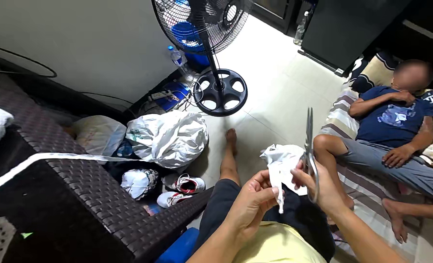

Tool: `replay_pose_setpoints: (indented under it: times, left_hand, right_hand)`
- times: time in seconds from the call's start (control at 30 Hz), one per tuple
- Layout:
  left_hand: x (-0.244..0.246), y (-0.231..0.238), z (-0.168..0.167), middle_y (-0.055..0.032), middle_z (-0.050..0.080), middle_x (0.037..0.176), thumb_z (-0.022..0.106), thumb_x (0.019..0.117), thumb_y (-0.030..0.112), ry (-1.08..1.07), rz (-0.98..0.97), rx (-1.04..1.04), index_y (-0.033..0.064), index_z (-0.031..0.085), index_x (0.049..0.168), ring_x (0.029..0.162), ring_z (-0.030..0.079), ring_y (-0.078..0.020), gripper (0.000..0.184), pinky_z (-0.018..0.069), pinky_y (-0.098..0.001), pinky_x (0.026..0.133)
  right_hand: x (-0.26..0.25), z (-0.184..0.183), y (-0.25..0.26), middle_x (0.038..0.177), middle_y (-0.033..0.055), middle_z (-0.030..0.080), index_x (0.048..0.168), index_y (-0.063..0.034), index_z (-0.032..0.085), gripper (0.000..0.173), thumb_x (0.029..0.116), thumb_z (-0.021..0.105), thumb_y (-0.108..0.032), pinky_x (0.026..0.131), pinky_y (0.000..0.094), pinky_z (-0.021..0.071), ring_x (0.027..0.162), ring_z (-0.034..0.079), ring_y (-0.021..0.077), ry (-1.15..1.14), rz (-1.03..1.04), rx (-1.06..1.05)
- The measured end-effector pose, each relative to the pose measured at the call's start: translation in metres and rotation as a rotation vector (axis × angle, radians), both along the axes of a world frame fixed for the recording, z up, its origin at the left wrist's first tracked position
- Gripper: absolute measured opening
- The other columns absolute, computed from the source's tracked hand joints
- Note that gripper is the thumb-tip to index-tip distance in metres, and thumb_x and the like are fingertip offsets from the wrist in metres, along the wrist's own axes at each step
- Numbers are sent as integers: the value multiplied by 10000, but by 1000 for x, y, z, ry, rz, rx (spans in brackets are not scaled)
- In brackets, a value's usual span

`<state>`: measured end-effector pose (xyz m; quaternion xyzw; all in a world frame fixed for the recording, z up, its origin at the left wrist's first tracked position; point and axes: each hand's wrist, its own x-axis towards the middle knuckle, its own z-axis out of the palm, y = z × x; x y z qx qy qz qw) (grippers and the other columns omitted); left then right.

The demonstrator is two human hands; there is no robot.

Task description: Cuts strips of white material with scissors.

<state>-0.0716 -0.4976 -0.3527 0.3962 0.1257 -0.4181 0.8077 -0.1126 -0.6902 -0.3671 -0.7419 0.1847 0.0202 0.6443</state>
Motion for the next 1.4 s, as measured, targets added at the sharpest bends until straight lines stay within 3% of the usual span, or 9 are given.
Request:
replay_pose_setpoints:
  times: [0.13, 0.37, 0.5, 0.8, 0.87, 1.0, 1.07, 1.23, 1.4]
  left_hand:
    - [2, -11, 3, -53, 683, 981, 508, 926, -135, -51, 79, 41, 33, 541, 1239, 814, 697, -124, 357, 610, -275, 759]
    - [-14, -24, -9, -65, 680, 1103, 659, 821, -137, -430, 133, 146, -65, 382, 1473, 932, 699, -113, 712, 599, -260, 830]
    - [-18, -22, -11, -68, 669, 1138, 683, 828, -125, -564, 126, 160, -103, 350, 1486, 947, 694, -102, 738, 597, -248, 846]
    - [-13, -10, -19, -39, 660, 899, 653, 875, -78, -336, -33, 223, -17, 302, 1539, 800, 681, -123, 753, 592, -268, 773]
    - [-11, -1, -28, -64, 662, 922, 622, 898, -79, -219, -36, 257, 6, 328, 1530, 824, 683, -147, 702, 592, -298, 801]
    - [-5, 24, -62, -87, 672, 952, 616, 933, -86, -100, -88, 465, -30, 509, 1360, 825, 680, -150, 444, 585, -302, 785]
    - [-7, 37, -84, -80, 656, 954, 635, 914, -65, -224, -262, 590, -23, 556, 1317, 797, 650, -140, 413, 565, -307, 757]
    - [-5, 51, -110, -216, 664, 1135, 606, 949, -1, -510, -608, 812, 64, 523, 1470, 1001, 652, -314, 532, 512, -478, 936]
    - [-4, 57, -131, -237, 668, 1222, 598, 949, -20, -504, -687, 745, 9, 678, 1280, 1157, 628, -353, 342, 461, -512, 1035]
  right_hand:
    - [-41, 9, 4, 987, -1, 760, 962, -94, 584, 163, 952, 671, -232, 722, 226, 586, 841, 723, 70, -104, 40, 119]
    - [-43, 14, 27, 844, -62, 664, 919, -109, 592, 257, 849, 787, -261, 682, 179, 538, 752, 633, 4, -95, -34, 142]
    - [-35, 13, 31, 790, -25, 662, 877, -81, 592, 159, 842, 747, -93, 657, 196, 537, 709, 636, 41, -53, -120, 176]
    - [-38, 2, 22, 831, -20, 698, 913, -71, 583, 120, 867, 683, -21, 708, 218, 576, 743, 673, 49, -44, -57, 145]
    - [-42, -10, 1, 863, -6, 705, 985, -34, 614, 134, 902, 677, -119, 682, 255, 590, 724, 672, 60, 9, -11, -133]
    - [-25, -29, -44, 1035, 248, 686, 1264, 42, 610, 508, 937, 747, -322, 843, 620, 510, 943, 673, 418, 416, 22, -690]
    - [-12, -44, -50, 1174, 274, 653, 1334, 43, 533, 641, 917, 767, -384, 938, 635, 476, 1100, 641, 445, 599, 80, -769]
    - [11, -81, -48, 1185, 322, 649, 1290, 85, 573, 378, 966, 663, -88, 970, 644, 470, 1128, 635, 484, 538, 72, -802]
    - [41, -93, -67, 1107, 323, 651, 1219, 120, 606, 325, 936, 683, -19, 944, 601, 476, 1047, 641, 437, 462, 114, -672]
